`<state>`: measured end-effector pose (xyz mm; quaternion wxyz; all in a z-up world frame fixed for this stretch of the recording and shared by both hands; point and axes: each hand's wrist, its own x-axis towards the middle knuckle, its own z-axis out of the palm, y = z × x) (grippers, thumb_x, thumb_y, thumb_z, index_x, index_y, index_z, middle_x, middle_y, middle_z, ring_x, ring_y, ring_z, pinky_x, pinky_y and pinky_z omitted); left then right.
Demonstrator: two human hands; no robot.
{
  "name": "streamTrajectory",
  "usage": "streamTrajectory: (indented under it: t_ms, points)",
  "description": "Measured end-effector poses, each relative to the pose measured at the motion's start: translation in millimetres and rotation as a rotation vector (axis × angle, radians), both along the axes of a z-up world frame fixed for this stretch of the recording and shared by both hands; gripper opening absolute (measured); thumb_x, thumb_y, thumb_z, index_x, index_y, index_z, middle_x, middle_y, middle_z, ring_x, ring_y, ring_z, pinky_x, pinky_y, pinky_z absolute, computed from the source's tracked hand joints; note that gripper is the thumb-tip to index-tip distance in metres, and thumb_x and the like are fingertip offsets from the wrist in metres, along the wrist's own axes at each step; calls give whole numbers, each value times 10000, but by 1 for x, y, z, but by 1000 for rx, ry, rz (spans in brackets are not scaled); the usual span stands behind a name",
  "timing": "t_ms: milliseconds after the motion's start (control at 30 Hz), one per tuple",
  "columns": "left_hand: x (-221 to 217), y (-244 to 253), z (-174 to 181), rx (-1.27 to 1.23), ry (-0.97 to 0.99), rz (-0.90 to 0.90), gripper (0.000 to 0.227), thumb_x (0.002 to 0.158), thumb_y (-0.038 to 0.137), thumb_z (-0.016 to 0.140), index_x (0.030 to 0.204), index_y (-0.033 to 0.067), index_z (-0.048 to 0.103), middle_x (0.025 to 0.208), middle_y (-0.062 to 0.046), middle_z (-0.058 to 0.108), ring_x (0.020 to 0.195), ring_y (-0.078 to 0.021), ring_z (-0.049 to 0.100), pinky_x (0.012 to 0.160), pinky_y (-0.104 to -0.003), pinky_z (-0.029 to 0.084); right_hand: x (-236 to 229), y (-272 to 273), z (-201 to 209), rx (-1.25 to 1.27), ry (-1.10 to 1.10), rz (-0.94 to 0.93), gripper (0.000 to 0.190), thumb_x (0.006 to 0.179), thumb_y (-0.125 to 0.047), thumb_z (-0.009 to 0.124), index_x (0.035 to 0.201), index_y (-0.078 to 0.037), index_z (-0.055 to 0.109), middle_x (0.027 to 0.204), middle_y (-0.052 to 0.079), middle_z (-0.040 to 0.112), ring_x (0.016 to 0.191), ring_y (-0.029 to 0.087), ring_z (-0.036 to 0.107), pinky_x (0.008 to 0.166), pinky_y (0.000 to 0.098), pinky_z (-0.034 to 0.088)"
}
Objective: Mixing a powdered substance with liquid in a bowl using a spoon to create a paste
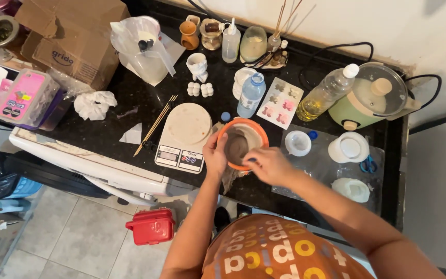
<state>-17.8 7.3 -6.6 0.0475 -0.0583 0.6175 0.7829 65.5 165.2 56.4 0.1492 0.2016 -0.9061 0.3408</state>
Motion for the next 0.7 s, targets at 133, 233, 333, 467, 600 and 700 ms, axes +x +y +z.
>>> streamTrajectory:
  t_ms: [133,233,333,467,600,700]
  points:
    - [-1,-1,-4,-28,-2,-22,175,912,220,773,1067,147,807,817,-31,687,838,-124,616,848,-303,543,-30,-26,1,-158,-6,66,104,974,-198,604,961,-142,690,802,27,732,715,254,733,673,356,596]
    - [-2,-3,5,-22,2,-16,168,913,215,773,1060,141,809,807,-24,666,835,-126,611,832,-297,541,-67,-1,-40,-142,157,-41,62,953,-196,681,979,-140,676,845,45,737,766,291,726,668,374,582]
    - [5,-1,30,-2,4,-33,181,920,199,753,1072,111,798,831,-67,703,852,-147,621,863,-322,545,-53,23,-8,75,148,-78,82,965,-217,643,978,-146,682,817,53,717,713,304,715,639,403,587]
    - [2,-3,10,-19,7,-11,185,910,204,762,1068,115,799,823,-50,681,863,-143,601,872,-318,526,-9,21,-23,120,99,-71,78,940,-221,638,931,-151,670,761,62,703,662,294,702,602,413,574]
    - [1,-2,6,-49,13,-15,176,901,227,778,1055,148,808,805,-39,684,844,-131,623,861,-321,535,-7,-10,-33,-112,8,4,51,927,-183,658,935,-153,699,799,23,739,681,249,726,621,353,593]
    - [2,-4,8,-61,8,-22,168,910,239,774,1055,163,810,806,-20,677,845,-123,612,857,-309,529,-33,-3,-43,-174,62,-1,71,949,-167,652,994,-146,702,860,30,761,738,260,736,660,362,594]
